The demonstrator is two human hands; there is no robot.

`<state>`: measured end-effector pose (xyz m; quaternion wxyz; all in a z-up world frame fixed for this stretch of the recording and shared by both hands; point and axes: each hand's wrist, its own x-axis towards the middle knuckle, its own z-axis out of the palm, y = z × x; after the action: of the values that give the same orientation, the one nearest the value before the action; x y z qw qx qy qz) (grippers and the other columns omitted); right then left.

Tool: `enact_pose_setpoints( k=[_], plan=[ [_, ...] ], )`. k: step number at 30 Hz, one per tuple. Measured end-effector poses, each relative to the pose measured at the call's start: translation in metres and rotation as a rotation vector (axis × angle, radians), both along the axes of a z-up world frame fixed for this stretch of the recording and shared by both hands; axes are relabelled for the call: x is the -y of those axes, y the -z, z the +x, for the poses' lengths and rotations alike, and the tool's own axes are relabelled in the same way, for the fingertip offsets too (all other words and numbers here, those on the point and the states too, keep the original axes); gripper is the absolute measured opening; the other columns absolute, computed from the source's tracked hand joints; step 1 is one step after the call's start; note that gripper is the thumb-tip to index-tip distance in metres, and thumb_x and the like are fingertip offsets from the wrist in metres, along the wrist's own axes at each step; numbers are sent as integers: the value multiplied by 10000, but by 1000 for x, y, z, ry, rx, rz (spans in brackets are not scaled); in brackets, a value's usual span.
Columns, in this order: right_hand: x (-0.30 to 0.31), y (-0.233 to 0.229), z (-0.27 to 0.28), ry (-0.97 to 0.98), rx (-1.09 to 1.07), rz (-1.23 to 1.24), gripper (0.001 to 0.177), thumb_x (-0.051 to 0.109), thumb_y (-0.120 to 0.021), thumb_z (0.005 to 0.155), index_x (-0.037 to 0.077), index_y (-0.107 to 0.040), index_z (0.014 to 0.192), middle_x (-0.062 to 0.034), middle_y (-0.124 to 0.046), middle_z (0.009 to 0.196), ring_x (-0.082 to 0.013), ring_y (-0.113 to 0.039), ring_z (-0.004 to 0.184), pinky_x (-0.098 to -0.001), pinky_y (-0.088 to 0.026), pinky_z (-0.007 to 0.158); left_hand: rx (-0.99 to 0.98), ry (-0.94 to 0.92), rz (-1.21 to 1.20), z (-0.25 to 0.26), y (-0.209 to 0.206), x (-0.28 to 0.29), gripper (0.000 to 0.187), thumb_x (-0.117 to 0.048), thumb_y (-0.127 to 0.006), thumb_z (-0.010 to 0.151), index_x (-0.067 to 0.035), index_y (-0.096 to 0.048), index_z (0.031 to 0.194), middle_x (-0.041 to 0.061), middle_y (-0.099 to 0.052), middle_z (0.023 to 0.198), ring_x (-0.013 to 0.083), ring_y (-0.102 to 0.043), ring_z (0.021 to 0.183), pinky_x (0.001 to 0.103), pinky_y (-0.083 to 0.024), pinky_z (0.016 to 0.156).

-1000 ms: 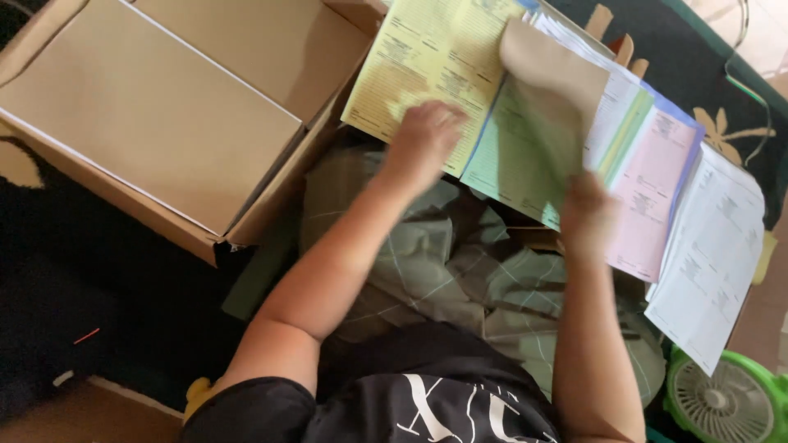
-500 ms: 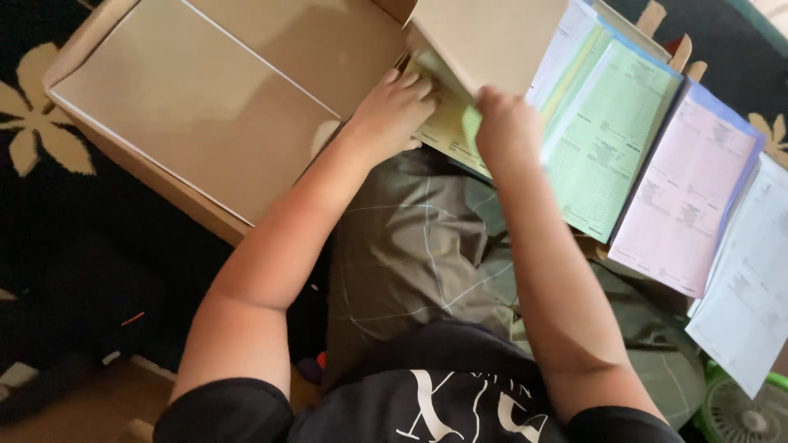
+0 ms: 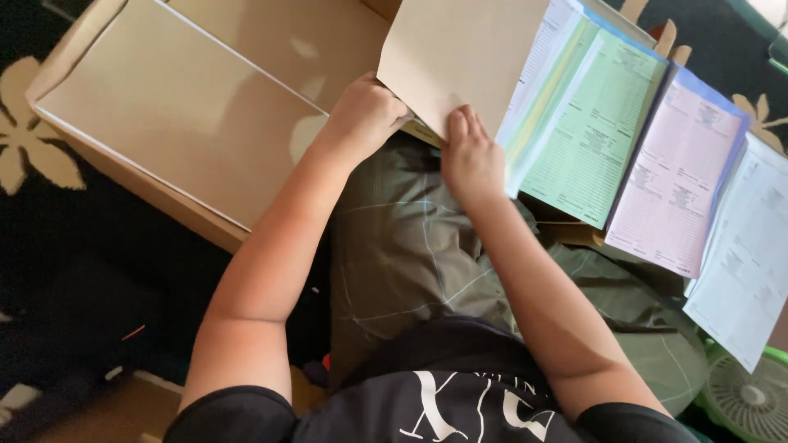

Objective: The person sorts and packs stacks of colored paper forms into a cardboard box while sitting on the floor.

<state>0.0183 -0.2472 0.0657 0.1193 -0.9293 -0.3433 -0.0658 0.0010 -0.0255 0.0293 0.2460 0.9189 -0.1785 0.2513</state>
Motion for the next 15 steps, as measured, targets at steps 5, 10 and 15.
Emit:
enact_pose_setpoints(
  k=[5, 10, 15],
  plan=[
    [13, 26, 24, 73, 213, 41, 243, 85, -550, 915, 89, -538, 1158, -106, -650, 958, -349, -666, 828, -457, -513, 567, 293, -96, -29, -15, -69, 31, 169, 25, -698, 787, -121, -614, 772, -17, -650, 805, 246, -591, 842, 386, -387, 779],
    [91, -62, 56, 313, 42, 328, 176, 230, -627, 977, 137, -657, 1124, -239, -709, 774, -543, -628, 719, -576, -443, 574, 182, -531, -440, 16, -32, 84, 878, -369, -797, 1043, -80, -208, 1627, 134, -373, 1676, 330, -405, 1580, 513, -306, 1339],
    [214, -178, 17, 613, -315, 986, 340, 297, -773, 883, 95, -724, 1153, 4, -749, 1047, -102, -686, 917, -280, -596, 743, -211, -269, -872, 55, -49, 101, 1125, -424, -920, 830, -156, -134, 1589, 80, -667, 1289, 188, -626, 1296, 347, -462, 1071]
  ],
)
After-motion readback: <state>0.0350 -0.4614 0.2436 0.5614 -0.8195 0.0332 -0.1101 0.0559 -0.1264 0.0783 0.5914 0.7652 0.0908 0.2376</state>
